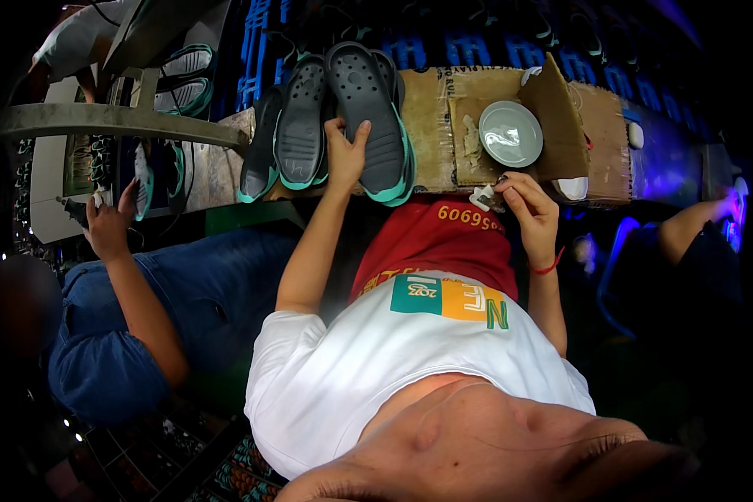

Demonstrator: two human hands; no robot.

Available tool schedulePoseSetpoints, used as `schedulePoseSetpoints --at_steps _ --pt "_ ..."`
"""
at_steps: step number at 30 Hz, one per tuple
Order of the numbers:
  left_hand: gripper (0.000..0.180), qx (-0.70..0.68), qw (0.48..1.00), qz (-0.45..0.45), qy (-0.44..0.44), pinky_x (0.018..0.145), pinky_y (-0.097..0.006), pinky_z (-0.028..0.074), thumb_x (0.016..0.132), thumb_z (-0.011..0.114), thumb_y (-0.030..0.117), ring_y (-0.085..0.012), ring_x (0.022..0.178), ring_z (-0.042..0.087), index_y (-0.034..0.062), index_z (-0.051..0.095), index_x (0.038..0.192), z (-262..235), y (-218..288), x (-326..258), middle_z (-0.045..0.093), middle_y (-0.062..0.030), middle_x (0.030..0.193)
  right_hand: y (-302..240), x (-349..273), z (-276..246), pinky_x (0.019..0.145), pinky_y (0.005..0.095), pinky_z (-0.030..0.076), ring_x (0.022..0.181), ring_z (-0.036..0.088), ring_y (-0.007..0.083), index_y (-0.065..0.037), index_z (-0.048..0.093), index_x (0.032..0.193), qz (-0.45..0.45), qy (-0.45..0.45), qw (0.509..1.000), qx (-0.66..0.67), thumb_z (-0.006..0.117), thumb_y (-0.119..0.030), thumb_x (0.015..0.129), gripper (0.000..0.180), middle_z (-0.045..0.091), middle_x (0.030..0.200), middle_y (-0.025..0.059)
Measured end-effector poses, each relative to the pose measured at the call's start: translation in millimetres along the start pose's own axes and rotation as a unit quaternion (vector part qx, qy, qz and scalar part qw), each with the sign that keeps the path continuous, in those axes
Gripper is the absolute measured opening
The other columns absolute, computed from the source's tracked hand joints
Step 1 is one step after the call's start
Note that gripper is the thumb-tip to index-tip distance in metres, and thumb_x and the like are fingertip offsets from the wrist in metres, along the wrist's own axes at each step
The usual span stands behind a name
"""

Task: The person repeatedly wipes the soles and sides of dark-colored clogs with a small white cloth. They pick up each shoe from a nearby cardboard box, wipe it, and place it on a metal shelf above. The process is repeated for multiple shoes.

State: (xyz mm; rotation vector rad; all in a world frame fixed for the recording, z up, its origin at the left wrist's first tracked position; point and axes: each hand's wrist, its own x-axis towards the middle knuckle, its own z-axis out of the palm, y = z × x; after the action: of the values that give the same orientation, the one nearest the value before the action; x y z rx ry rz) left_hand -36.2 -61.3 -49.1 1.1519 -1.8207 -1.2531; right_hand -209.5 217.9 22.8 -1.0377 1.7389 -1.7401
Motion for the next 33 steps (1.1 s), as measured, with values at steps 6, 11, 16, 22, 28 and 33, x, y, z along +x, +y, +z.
schedulePoseSetpoints --at_steps 6,11,16,22,28,33 --pt "0.065 -0.036 0.997 0.063 -0.001 0.101 -0.039 0.036 0.087 0.068 0.022 -0.0331 0.115 0.048 -0.0080 0.032 0.131 21.2 10.7 -28.5 0.044 -0.0255 0.124 0.8 13.5 6.5 0.085 0.0265 0.045 0.102 0.061 0.0185 0.002 0.071 0.096 -0.003 -0.010 1.000 -0.028 0.064 -0.005 0.089 0.012 0.067 0.098 0.0113" --pt "0.079 0.350 0.915 0.189 -0.061 0.086 -0.046 0.047 0.082 0.067 0.018 -0.0442 0.106 0.055 -0.0033 0.024 0.145 -7.8 51.6 -58.7 0.049 -0.0333 0.119 -6.9 43.7 4.3 0.074 0.0368 0.048 0.087 0.059 0.0299 -0.007 0.073 0.094 -0.159 0.063 0.928 -0.330 0.069 -0.007 0.083 0.012 0.063 0.095 0.0121" --pt "0.066 0.283 0.950 0.017 -0.134 0.060 -0.042 0.052 0.085 0.061 0.014 -0.0361 0.063 0.065 -0.0074 0.033 0.141 -19.6 86.5 -56.4 0.065 -0.0233 0.074 12.1 71.7 -2.2 0.073 0.0381 0.049 0.085 0.057 0.0286 -0.009 0.072 0.094 -0.187 0.066 0.885 -0.420 0.070 -0.008 0.081 0.013 0.062 0.096 0.0107" --pt "0.068 -0.285 0.928 -0.158 -0.184 0.092 -0.039 0.049 0.092 0.053 0.034 -0.0256 0.109 0.061 -0.0071 0.034 0.142 -38.8 69.2 -41.1 0.059 -0.0192 0.124 28.9 86.9 -7.7 0.075 0.0372 0.049 0.087 0.057 0.0282 -0.009 0.072 0.097 -0.198 0.013 0.880 -0.431 0.069 -0.010 0.083 0.014 0.062 0.099 0.0097" --pt "0.076 -0.571 0.753 -0.181 -0.274 0.092 -0.049 0.050 0.093 0.032 0.056 -0.0390 0.116 0.056 -0.0002 0.036 0.143 -16.6 76.0 -62.2 0.052 -0.0216 0.134 31.6 89.3 -8.5 0.076 0.0372 0.049 0.088 0.057 0.0268 -0.009 0.072 0.096 -0.187 -0.005 0.881 -0.434 0.068 -0.011 0.083 0.013 0.062 0.100 0.0082" --pt "0.077 -0.479 0.829 -0.072 -0.280 0.095 -0.046 0.051 0.084 0.054 0.047 -0.0340 0.118 0.056 -0.0004 0.036 0.143 -5.7 84.8 -69.5 0.051 -0.0187 0.135 30.5 83.3 -12.1 0.076 0.0365 0.049 0.085 0.058 0.0278 -0.007 0.073 0.094 -0.174 0.001 0.891 -0.420 0.067 -0.008 0.084 0.011 0.063 0.094 0.0091"
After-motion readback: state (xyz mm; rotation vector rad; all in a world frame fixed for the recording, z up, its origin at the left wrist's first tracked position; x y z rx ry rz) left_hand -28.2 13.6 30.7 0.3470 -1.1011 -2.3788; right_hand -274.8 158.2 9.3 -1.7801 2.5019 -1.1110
